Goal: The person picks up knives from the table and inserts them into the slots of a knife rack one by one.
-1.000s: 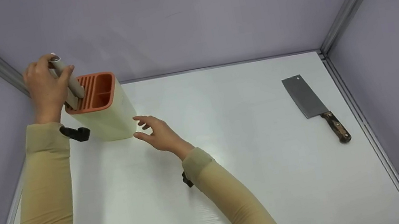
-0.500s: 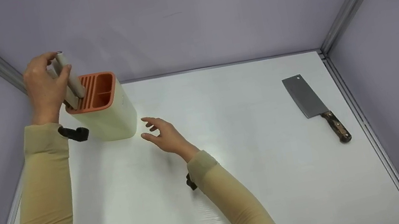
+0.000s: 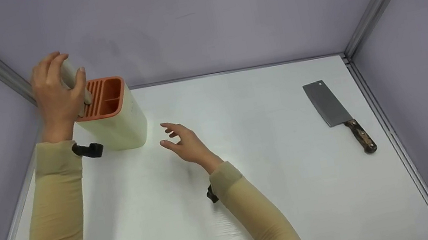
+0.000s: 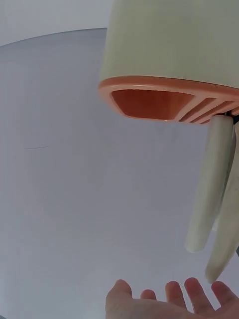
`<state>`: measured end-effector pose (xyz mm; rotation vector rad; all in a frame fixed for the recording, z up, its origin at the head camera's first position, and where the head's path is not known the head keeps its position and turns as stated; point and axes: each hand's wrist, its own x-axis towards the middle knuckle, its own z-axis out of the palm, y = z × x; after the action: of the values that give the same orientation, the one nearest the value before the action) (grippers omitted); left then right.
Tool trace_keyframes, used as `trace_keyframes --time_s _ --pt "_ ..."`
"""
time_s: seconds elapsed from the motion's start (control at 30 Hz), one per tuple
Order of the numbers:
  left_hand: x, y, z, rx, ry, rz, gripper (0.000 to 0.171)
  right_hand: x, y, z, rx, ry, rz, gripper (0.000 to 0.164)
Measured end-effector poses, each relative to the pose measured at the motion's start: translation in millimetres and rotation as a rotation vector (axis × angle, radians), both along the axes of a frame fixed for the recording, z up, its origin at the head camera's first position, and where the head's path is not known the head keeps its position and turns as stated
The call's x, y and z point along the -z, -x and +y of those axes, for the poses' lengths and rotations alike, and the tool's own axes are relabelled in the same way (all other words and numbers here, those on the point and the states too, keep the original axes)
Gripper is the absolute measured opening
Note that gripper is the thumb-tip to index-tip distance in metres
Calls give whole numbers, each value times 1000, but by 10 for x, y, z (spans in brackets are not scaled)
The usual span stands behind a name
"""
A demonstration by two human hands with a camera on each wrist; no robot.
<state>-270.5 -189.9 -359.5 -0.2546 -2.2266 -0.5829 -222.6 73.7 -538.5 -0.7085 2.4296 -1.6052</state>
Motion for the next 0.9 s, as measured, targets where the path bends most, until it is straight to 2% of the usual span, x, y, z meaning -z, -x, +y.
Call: trace_keyframes --time_s 0.13,0.23,0.4,0.5,0.7,0.9 --pt "62 -70 118 47 24 58 39 -15 -22 76 10 6 25 55" --pt "141 -127 213 101 -13 81 37 -18 -38 123 13 12 37 56" --pt "317 -228 355 174 -73 109 34 -31 -61 188 3 -1 54 58" --pt "444 -291 437 202 -68 107 35 -46 -78 241 8 -10 64 59" --pt "713 -398 606 224 -53 35 38 -62 -78 352 40 -26 89 59" --pt "1125 -497 765 216 -112 -118 40 -53 -69 505 97 -37 126 59"
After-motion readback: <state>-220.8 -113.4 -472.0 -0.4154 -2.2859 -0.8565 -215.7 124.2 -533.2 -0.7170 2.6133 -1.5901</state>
